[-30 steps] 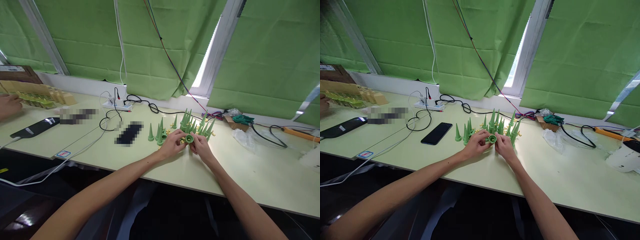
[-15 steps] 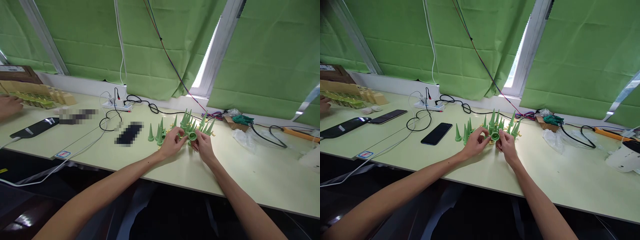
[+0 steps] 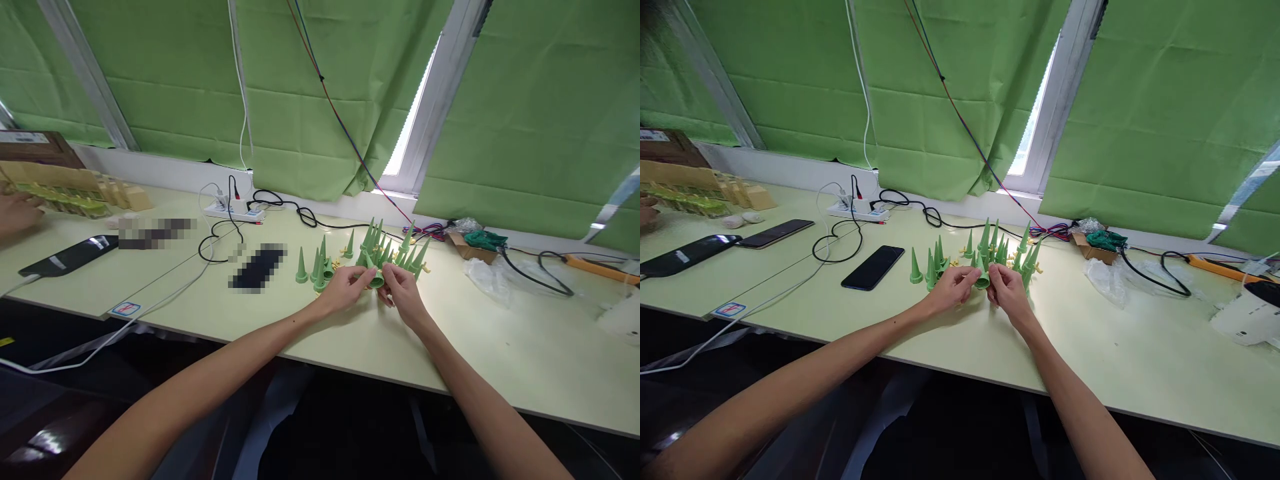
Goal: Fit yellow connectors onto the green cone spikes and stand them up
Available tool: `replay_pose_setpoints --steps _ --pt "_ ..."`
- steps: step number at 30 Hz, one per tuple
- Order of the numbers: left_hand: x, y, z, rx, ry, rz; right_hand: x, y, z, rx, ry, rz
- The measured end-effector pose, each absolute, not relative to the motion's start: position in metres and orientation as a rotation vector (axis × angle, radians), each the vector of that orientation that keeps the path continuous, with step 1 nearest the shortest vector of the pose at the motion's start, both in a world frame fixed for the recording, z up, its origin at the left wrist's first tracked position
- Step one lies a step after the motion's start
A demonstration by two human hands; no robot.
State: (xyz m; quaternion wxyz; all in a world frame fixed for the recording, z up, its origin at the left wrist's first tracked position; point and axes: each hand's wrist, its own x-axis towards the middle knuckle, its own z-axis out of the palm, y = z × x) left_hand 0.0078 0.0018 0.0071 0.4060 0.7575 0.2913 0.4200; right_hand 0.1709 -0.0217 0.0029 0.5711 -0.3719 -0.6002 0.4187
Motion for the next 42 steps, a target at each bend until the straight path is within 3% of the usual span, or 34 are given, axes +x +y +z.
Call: replay_pose_setpoints --steps 32,42 --pt "0.006 0.007 -0.009 2.416 0.695 1.201 0.170 -0.020 0.000 -1.090 -1.504 0.769" --pt "0.009 0.009 -0.007 2.318 0.757 1.275 0.170 -0.017 -0.003 -0.996 -1.336 0.851"
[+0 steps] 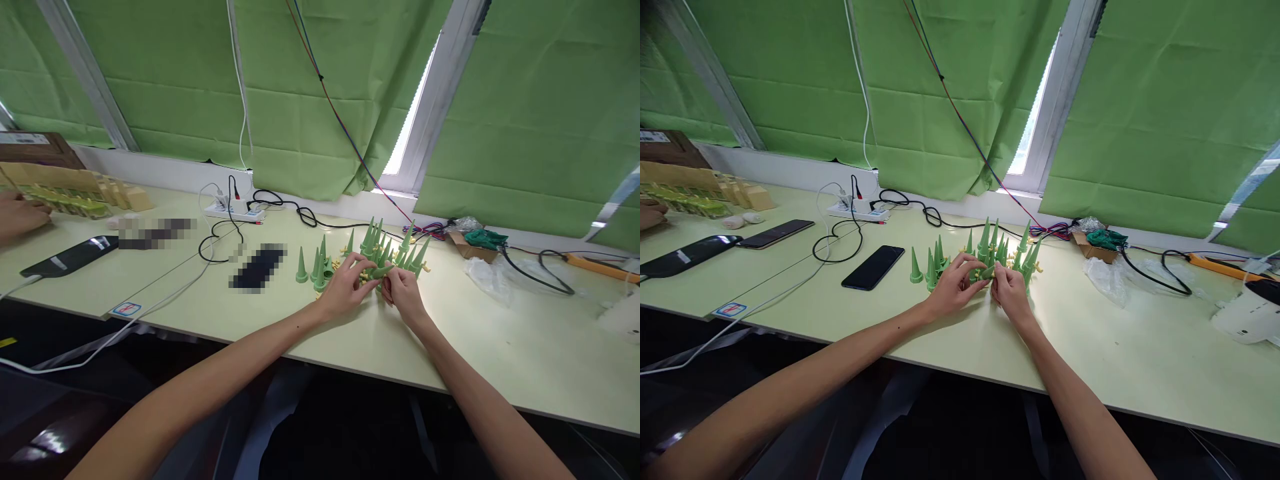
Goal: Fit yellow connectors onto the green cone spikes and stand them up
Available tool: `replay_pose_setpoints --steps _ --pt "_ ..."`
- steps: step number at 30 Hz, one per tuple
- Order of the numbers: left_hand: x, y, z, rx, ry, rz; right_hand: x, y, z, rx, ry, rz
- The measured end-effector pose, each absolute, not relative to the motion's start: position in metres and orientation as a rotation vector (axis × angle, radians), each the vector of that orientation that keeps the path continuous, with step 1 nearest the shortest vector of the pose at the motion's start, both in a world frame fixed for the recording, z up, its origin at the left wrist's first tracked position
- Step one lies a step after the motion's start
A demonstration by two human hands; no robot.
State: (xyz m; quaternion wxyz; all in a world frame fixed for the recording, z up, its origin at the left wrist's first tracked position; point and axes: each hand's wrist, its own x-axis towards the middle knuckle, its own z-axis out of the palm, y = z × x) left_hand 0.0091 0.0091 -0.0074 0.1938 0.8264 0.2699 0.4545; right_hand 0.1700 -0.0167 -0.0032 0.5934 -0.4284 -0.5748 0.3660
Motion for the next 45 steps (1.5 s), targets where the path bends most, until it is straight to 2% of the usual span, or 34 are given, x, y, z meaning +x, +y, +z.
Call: replay_pose_setpoints --steps 7,15,24,38,45 --pt "0.010 0.006 0.001 2.227 0.879 1.389 0.170 -0.016 -0.003 -0.950 -1.292 0.856" --pt "0.010 0.005 0.006 2.059 0.911 1.088 0.169 -0.023 0.003 -0.943 -1.458 0.759" --pt "0.007 0.000 0.009 1.913 0.859 0.994 0.171 -0.021 0.001 -0.959 -1.442 0.811" --pt "0.007 0.010 -0.005 2.241 0.749 1.268 0.173 -0.017 -0.005 -0.945 -1.370 0.988" --pt "0.008 0.007 -0.007 2.357 0.660 1.304 0.172 -0.019 -0.002 -0.979 -1.432 0.952"
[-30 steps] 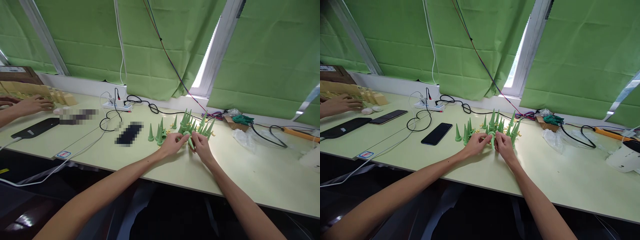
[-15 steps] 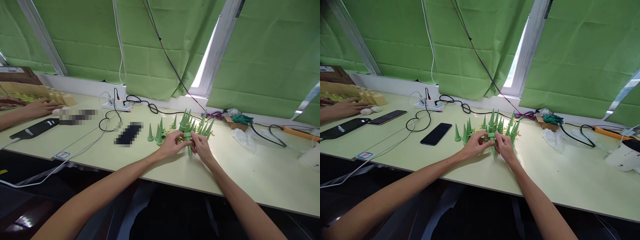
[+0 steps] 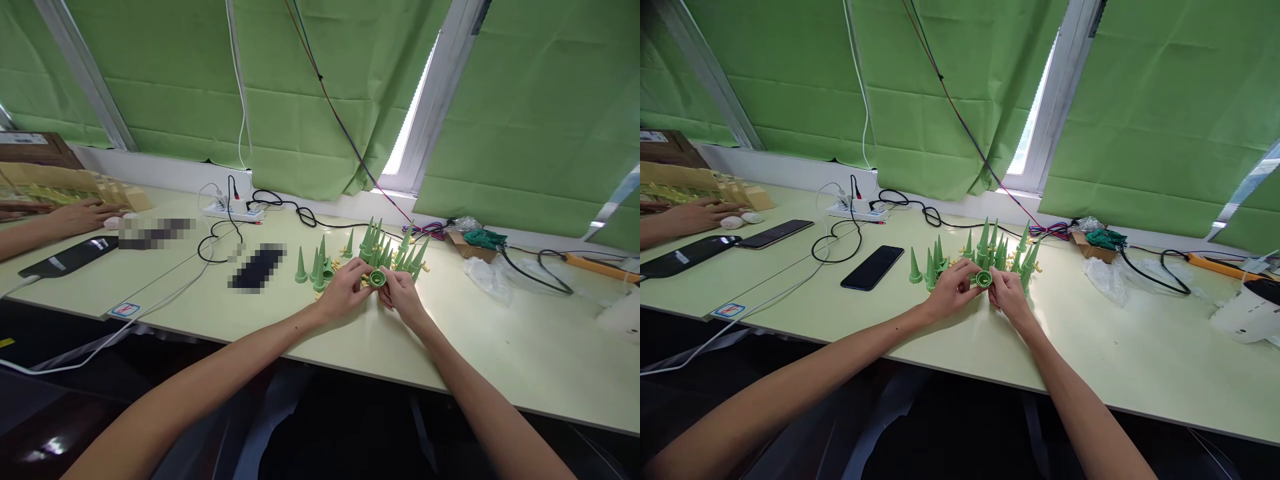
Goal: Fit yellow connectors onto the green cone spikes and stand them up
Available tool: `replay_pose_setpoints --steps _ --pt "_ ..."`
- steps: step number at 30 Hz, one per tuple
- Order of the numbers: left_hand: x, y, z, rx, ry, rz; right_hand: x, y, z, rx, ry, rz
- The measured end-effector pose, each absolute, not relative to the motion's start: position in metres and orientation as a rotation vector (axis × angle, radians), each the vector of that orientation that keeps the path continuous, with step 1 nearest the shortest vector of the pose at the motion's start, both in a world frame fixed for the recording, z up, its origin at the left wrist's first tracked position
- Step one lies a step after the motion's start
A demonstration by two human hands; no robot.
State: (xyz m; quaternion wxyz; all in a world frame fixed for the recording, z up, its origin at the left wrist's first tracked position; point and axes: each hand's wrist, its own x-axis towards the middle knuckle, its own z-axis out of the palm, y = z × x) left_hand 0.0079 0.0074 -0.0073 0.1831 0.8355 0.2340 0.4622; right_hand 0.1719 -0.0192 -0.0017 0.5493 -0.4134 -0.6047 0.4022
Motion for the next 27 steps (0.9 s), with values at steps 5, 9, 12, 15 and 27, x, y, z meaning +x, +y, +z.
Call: replay_pose_setpoints --steps 5,9,12,15,27 --pt "0.010 0.008 -0.008 2.341 0.704 1.327 0.170 -0.019 -0.002 -0.950 -1.371 0.959" --pt "0.011 0.009 -0.005 2.233 0.830 1.350 0.170 -0.019 -0.002 -0.923 -1.343 0.933" --pt "0.011 0.008 -0.001 2.134 0.887 1.304 0.170 -0.020 -0.001 -0.895 -1.329 0.915" --pt "0.012 0.007 0.003 2.035 0.873 1.224 0.170 -0.020 0.000 -0.877 -1.343 0.895" --pt "0.011 0.010 0.002 1.720 0.700 0.963 0.171 -0.020 -0.003 -0.906 -1.502 0.797"
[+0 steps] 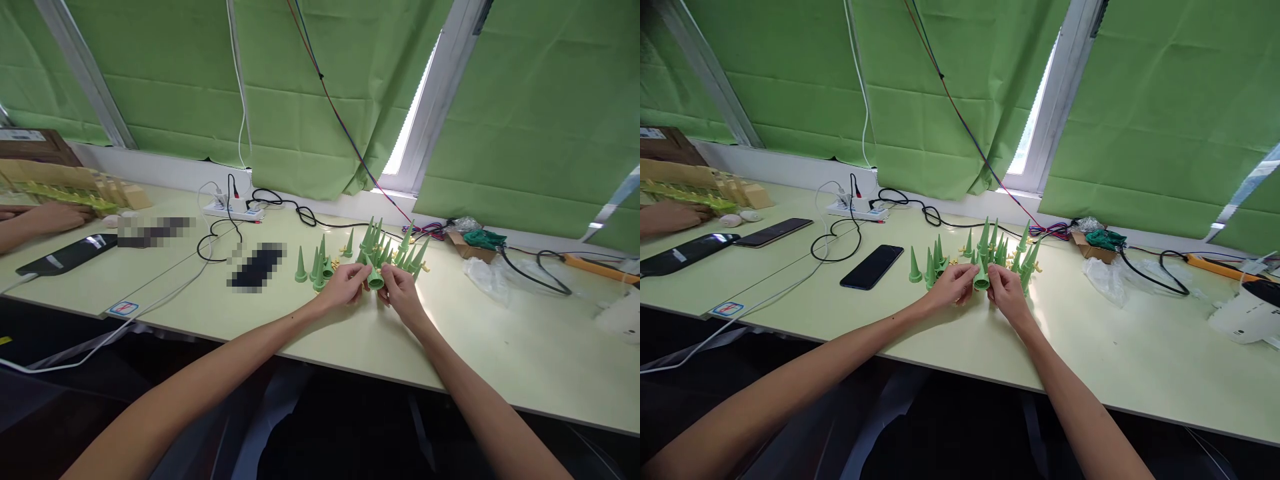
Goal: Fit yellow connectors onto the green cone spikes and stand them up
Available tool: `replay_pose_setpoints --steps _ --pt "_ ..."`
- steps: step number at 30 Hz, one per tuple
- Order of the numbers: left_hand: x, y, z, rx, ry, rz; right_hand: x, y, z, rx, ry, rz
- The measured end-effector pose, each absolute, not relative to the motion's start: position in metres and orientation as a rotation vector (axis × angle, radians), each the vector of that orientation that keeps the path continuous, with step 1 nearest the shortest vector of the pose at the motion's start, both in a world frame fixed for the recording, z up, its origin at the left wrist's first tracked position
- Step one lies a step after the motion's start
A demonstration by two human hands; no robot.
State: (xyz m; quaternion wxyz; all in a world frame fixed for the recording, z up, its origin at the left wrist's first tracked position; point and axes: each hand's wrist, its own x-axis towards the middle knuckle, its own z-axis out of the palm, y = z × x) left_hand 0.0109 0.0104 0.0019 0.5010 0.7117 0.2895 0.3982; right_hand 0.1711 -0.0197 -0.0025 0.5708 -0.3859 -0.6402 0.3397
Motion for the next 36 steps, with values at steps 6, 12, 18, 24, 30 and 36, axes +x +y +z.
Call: replay_pose_setpoints --steps 6,12,18,24,30,36 --pt "0.0078 0.0091 0.0018 1.740 0.672 0.972 0.1699 -0.0219 -0.0011 -0.949 -1.524 0.826" --pt "0.0065 0.0062 0.0053 1.741 0.659 0.999 0.1706 -0.0193 -0.0032 -0.945 -1.524 0.857" --pt "0.0064 0.0044 0.0057 1.834 0.687 1.042 0.1725 -0.0151 -0.0096 -0.997 -1.529 0.821" --pt "0.0062 0.0047 0.0035 2.057 0.739 1.117 0.1731 -0.0164 -0.0071 -1.110 -1.557 0.772" --pt "0.0038 0.0097 -0.0005 2.369 0.709 1.162 0.1742 -0.0143 -0.0066 -1.204 -1.605 0.695" --pt "0.0071 0.0096 -0.0014 2.353 0.721 1.205 0.1736 -0.0120 -0.0093 -1.214 -1.535 0.691"
